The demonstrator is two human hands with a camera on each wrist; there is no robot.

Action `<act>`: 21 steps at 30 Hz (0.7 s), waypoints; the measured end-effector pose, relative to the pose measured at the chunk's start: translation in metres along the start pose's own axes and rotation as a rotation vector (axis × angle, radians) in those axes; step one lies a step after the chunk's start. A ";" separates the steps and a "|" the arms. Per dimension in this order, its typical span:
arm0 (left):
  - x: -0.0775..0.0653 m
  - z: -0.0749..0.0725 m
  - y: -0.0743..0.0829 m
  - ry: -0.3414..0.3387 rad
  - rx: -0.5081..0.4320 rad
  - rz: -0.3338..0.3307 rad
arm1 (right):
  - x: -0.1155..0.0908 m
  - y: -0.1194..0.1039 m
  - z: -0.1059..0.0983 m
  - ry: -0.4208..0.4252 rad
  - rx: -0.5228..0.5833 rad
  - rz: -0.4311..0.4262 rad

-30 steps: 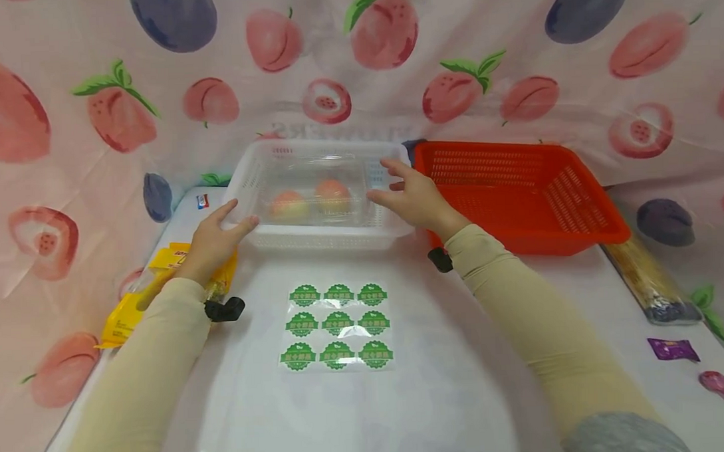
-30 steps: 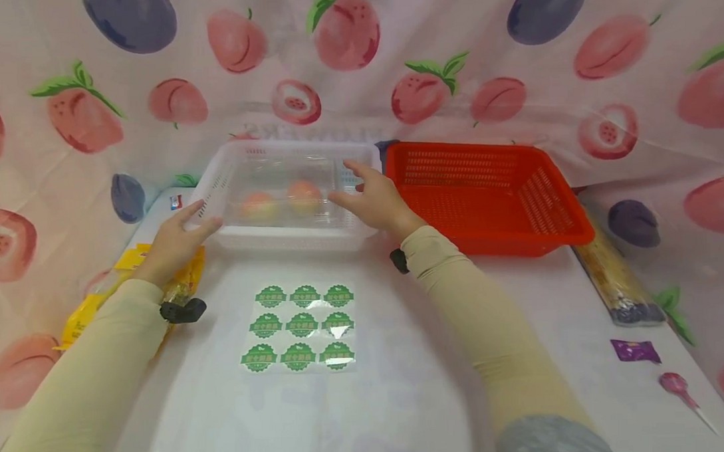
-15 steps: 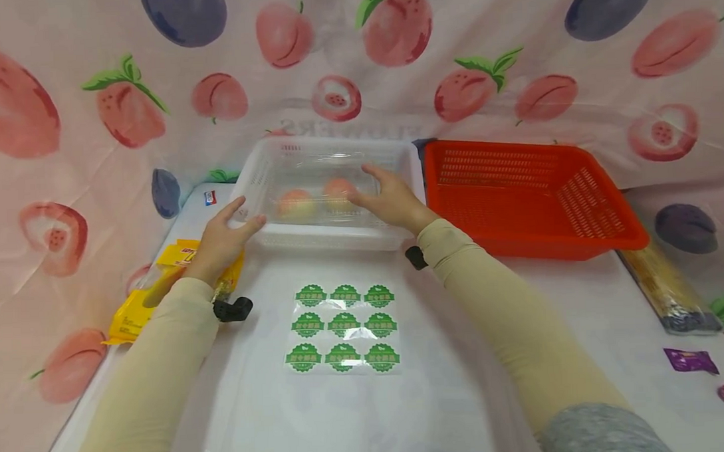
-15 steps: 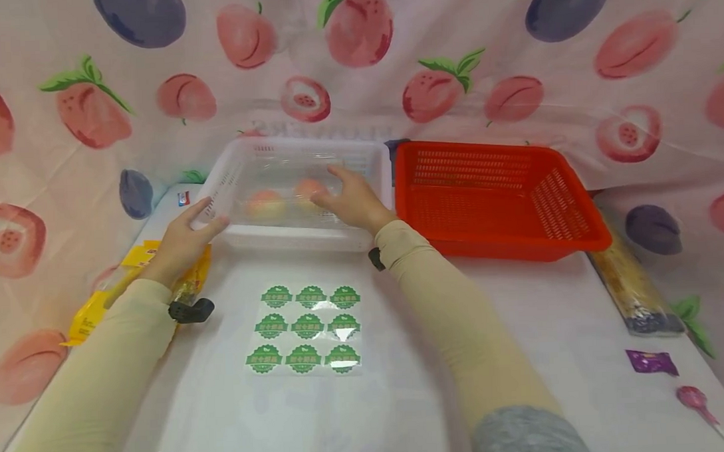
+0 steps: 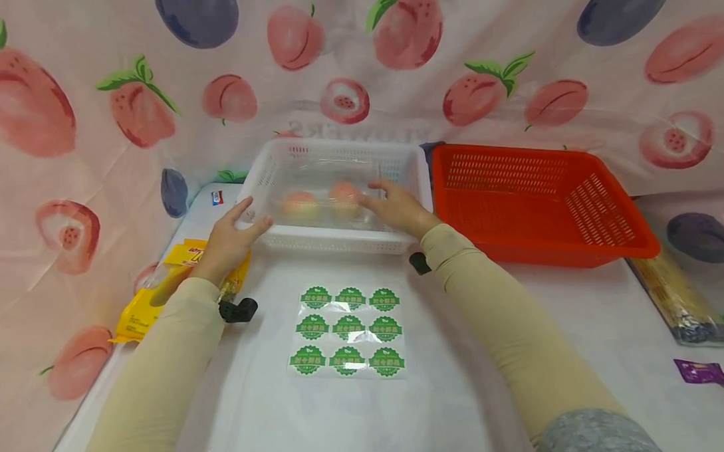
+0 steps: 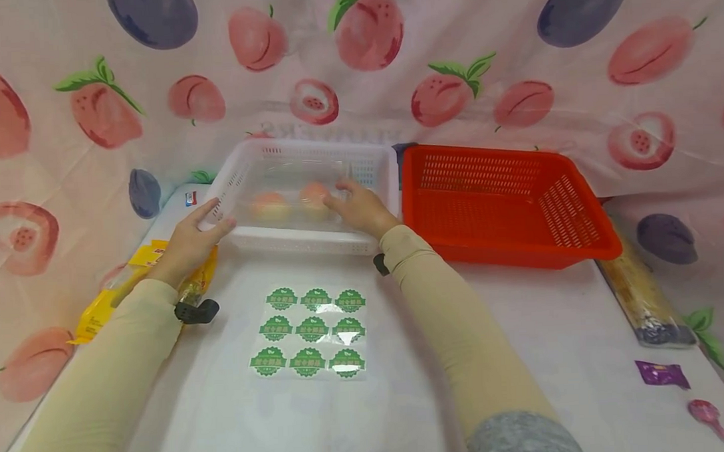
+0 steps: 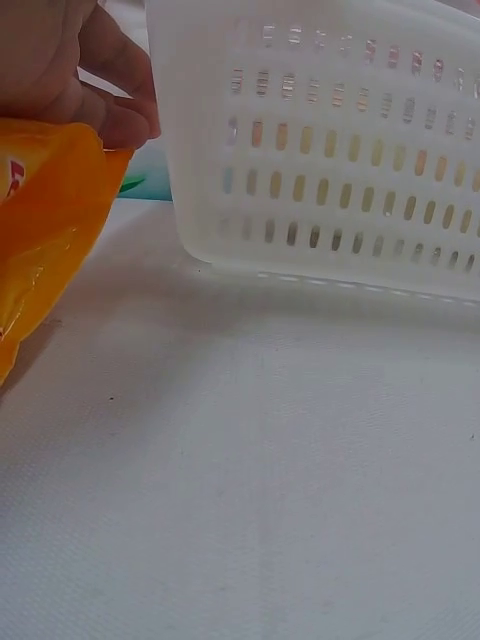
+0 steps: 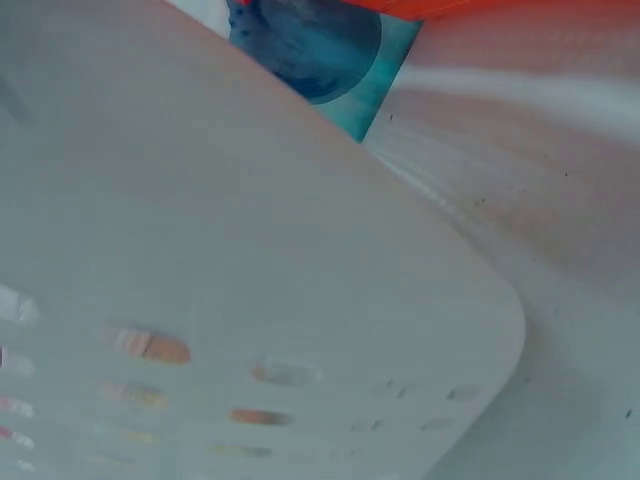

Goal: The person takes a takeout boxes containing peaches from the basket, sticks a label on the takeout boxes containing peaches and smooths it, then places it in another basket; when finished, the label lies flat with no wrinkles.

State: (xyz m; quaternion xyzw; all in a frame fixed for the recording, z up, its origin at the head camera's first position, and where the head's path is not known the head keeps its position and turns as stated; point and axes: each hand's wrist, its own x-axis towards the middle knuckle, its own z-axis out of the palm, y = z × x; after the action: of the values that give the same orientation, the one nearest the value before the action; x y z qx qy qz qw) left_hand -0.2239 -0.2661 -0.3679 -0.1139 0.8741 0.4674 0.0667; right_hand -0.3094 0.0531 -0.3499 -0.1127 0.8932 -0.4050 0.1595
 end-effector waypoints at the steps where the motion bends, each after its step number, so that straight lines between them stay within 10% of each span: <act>1: 0.000 0.000 0.000 0.000 0.001 0.002 | 0.000 0.000 0.000 -0.007 0.006 0.001; 21: 0.001 -0.001 0.001 -0.014 -0.001 -0.017 | 0.002 0.001 -0.005 -0.037 0.234 -0.014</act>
State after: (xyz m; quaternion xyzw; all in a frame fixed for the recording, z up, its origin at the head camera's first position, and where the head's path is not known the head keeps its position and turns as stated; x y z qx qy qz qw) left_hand -0.2256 -0.2664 -0.3667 -0.1179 0.8723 0.4683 0.0767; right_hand -0.3136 0.0567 -0.3478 -0.1069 0.8360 -0.5052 0.1854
